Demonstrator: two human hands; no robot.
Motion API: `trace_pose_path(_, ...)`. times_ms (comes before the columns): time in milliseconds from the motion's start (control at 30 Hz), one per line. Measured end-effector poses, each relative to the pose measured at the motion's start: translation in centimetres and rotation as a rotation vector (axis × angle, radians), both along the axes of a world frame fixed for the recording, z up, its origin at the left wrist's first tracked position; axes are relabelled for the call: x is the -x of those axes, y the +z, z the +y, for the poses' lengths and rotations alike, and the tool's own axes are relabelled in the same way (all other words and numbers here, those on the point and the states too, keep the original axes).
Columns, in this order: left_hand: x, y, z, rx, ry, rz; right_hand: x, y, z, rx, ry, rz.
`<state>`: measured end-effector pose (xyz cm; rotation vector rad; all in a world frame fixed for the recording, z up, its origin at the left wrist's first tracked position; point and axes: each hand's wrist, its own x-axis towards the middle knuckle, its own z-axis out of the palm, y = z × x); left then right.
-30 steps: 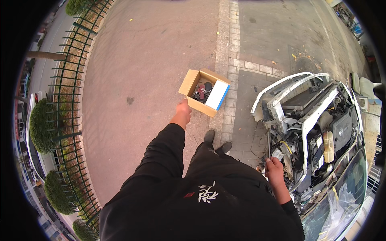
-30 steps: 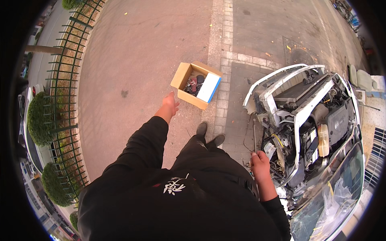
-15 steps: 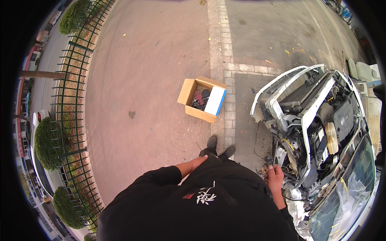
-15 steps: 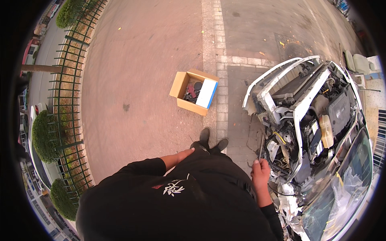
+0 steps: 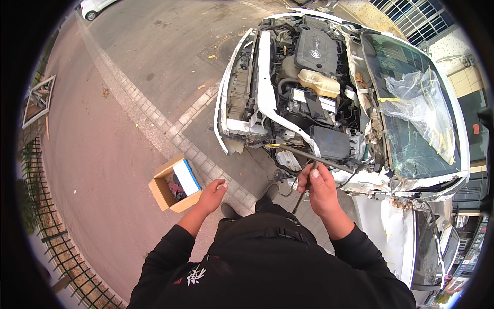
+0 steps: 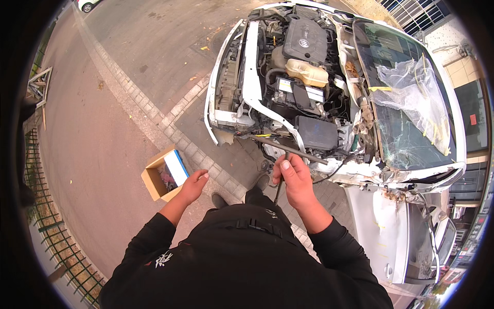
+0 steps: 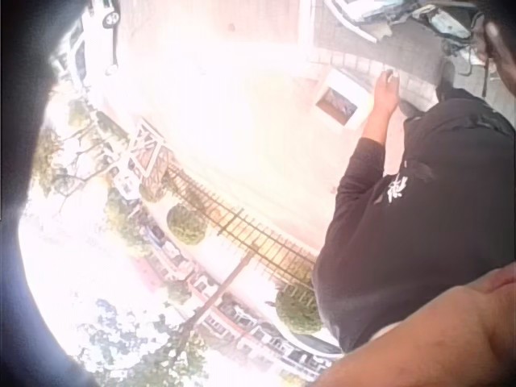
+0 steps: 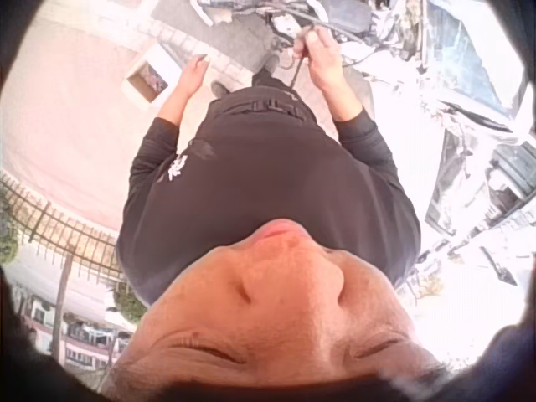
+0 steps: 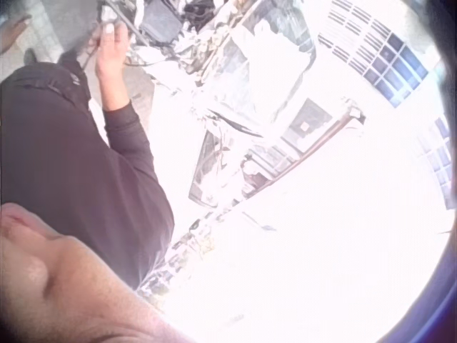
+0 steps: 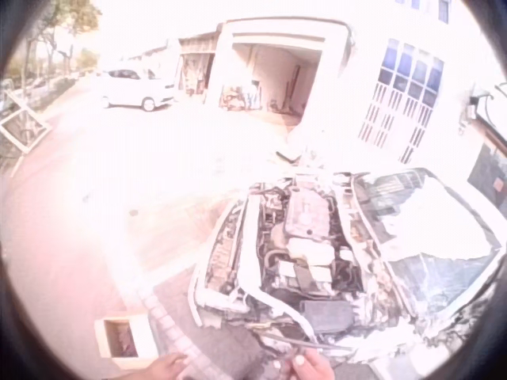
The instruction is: The person selects a ratchet from a tool cart, walks to a damaged white car, and uses the ratchet to loosen and remove bolts from the windshield wiper linkage. They then detach the linkage and place it in a cardboard box.
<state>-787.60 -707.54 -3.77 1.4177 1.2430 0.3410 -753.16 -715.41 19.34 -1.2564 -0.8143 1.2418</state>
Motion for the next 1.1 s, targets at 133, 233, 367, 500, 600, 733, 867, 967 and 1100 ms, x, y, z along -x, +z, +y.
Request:
trace_pose_path(133,-7.9,4.3,4.3,-0.048,-0.106,0.011,-7.0,2.7,-1.6,-0.057,-0.259,0.037)
trace_pose_path(233,-14.2,6.8,6.9,-0.077,-0.119,0.021,-12.5,4.2,-2.4,-0.144,-0.314,0.06)
trace_pose_path(367,-24.4,8.5,11.8,-0.309,-0.143,0.155,-17.7,4.3,-3.4,-0.074,-0.355,0.003)
trace_pose_path(500,-37.4,9.8,18.4,-0.363,-0.167,0.274,-19.7,3.4,-4.2,-0.044,-0.281,-0.062)
trace_pose_path(600,-46.4,10.3,22.2,-0.166,-0.208,0.391,-19.2,2.8,-4.6,0.004,-0.329,-0.093)
trace_pose_path(733,-54.0,9.3,25.0,-0.023,-0.271,0.517,-17.5,2.6,-4.5,0.022,-0.454,-0.124)
trace_pose_path(867,-56.5,8.3,26.0,-0.032,-0.349,0.604,-15.1,2.5,-3.2,0.027,-0.629,-0.137)
trace_pose_path(967,-56.7,8.2,26.8,-0.054,-0.385,0.602,-13.0,2.2,-1.2,0.078,-0.783,-0.171)
trace_pose_path(1100,-55.7,8.2,28.3,0.012,-0.424,0.548,-10.7,2.2,1.4,0.107,-0.897,-0.112)
